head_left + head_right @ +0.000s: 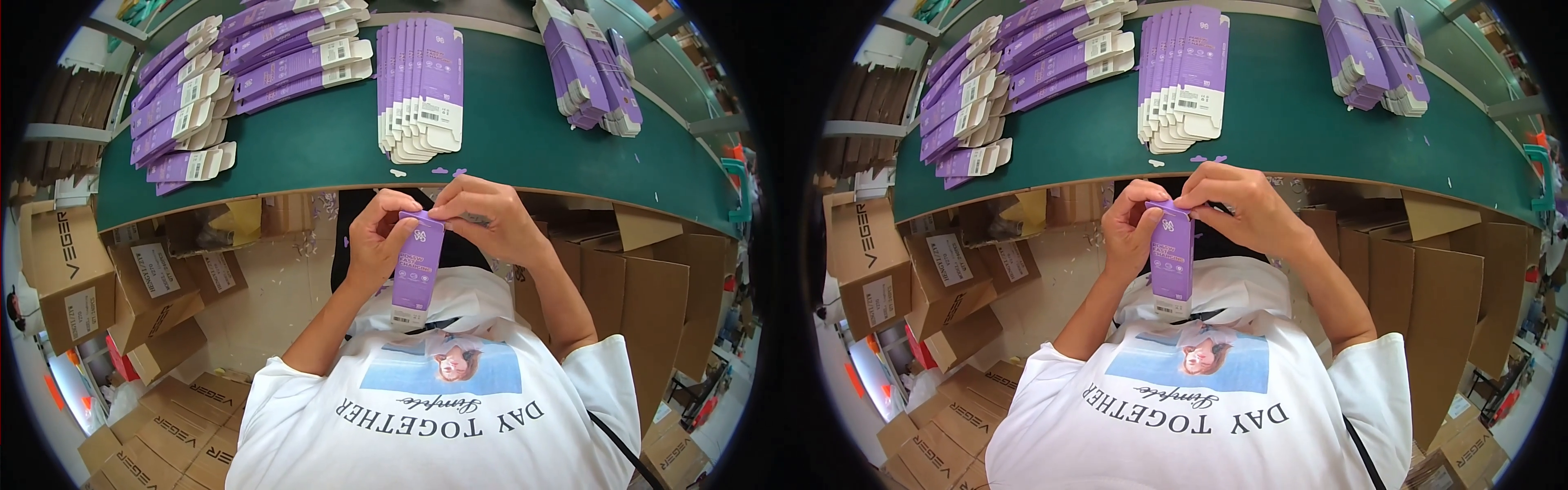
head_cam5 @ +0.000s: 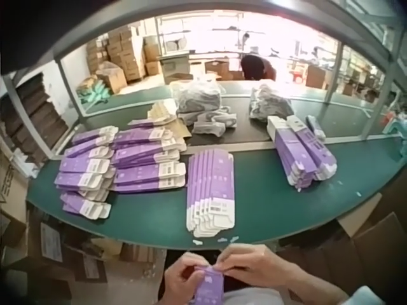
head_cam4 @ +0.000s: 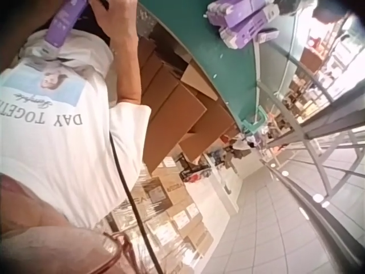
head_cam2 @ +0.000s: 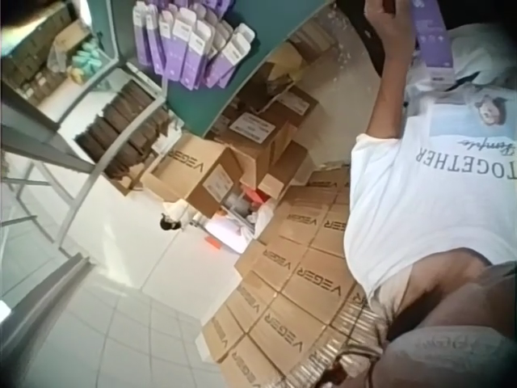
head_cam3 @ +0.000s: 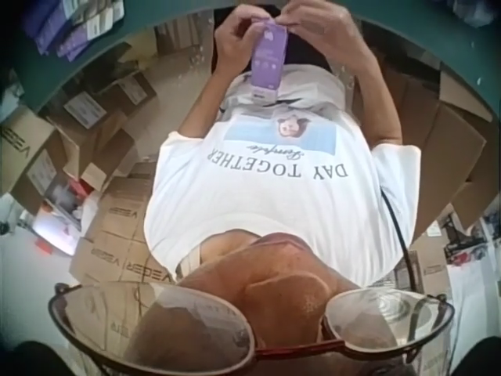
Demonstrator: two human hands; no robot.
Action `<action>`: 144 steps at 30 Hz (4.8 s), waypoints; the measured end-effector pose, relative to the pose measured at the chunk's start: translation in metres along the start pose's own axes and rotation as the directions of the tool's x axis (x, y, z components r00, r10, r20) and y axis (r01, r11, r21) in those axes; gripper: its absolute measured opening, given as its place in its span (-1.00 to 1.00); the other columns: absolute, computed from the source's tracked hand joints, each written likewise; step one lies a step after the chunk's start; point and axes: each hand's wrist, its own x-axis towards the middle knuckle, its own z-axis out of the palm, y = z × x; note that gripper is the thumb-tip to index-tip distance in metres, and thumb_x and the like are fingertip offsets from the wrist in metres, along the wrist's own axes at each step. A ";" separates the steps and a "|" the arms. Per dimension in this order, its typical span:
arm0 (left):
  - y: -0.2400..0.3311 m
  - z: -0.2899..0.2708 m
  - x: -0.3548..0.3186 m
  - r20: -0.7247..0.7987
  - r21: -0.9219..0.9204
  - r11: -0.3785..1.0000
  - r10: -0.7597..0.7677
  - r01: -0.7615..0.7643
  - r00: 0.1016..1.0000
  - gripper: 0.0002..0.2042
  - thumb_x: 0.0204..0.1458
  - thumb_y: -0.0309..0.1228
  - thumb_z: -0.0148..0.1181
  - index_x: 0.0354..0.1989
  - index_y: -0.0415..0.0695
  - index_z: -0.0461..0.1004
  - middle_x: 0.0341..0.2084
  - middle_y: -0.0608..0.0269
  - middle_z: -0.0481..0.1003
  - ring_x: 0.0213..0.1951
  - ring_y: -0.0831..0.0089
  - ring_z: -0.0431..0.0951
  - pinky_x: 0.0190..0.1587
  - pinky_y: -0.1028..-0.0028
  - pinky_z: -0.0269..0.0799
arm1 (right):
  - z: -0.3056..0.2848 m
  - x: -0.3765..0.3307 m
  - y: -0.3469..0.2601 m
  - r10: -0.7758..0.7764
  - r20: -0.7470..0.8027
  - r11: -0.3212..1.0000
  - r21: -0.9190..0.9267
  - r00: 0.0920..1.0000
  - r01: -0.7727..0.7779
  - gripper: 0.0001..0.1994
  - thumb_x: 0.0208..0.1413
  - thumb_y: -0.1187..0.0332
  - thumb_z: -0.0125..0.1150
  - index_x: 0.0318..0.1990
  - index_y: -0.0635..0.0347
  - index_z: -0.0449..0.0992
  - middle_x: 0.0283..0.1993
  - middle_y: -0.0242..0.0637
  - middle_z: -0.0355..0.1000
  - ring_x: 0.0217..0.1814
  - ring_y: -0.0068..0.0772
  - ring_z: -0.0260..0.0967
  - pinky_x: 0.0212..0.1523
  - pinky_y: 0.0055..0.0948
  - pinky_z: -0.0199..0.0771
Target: The person folds and assembles flat cardboard product boxes by hand at a manual station.
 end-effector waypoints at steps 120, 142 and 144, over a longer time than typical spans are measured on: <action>-0.024 0.010 0.085 0.390 0.891 0.153 0.226 -0.428 0.893 -0.43 0.09 -0.12 0.29 0.26 -0.11 0.43 0.37 0.17 0.27 0.35 0.08 0.23 0.40 0.05 0.06 | -0.089 0.040 0.085 0.304 -0.321 0.515 -0.737 0.897 -0.438 -0.04 -0.12 0.04 0.53 0.46 0.07 0.19 0.60 -0.10 -0.08 0.66 -0.06 -0.25 0.53 0.15 -0.22; 0.026 0.058 0.089 0.220 -0.514 0.739 -0.376 0.435 0.900 -0.56 0.26 -0.20 0.12 0.18 -0.25 0.42 0.06 0.00 0.50 -0.01 0.27 0.54 0.06 0.30 0.47 | -0.023 -0.038 -0.002 -0.416 -0.182 0.746 -0.629 0.891 0.220 -0.58 0.08 0.60 0.22 0.15 0.36 0.48 0.33 0.05 0.35 0.34 0.10 0.35 0.33 -0.13 0.40; 0.020 0.048 0.089 0.258 -0.559 0.700 -0.364 0.445 0.895 -0.58 0.26 -0.22 0.11 0.16 -0.25 0.43 0.00 0.02 0.52 -0.07 0.30 0.56 0.00 0.36 0.49 | -0.001 -0.048 -0.015 -0.287 -0.007 0.775 -0.590 0.958 0.228 -0.62 0.10 0.48 0.27 0.11 0.30 0.52 0.29 0.00 0.41 0.34 0.05 0.36 0.34 -0.10 0.39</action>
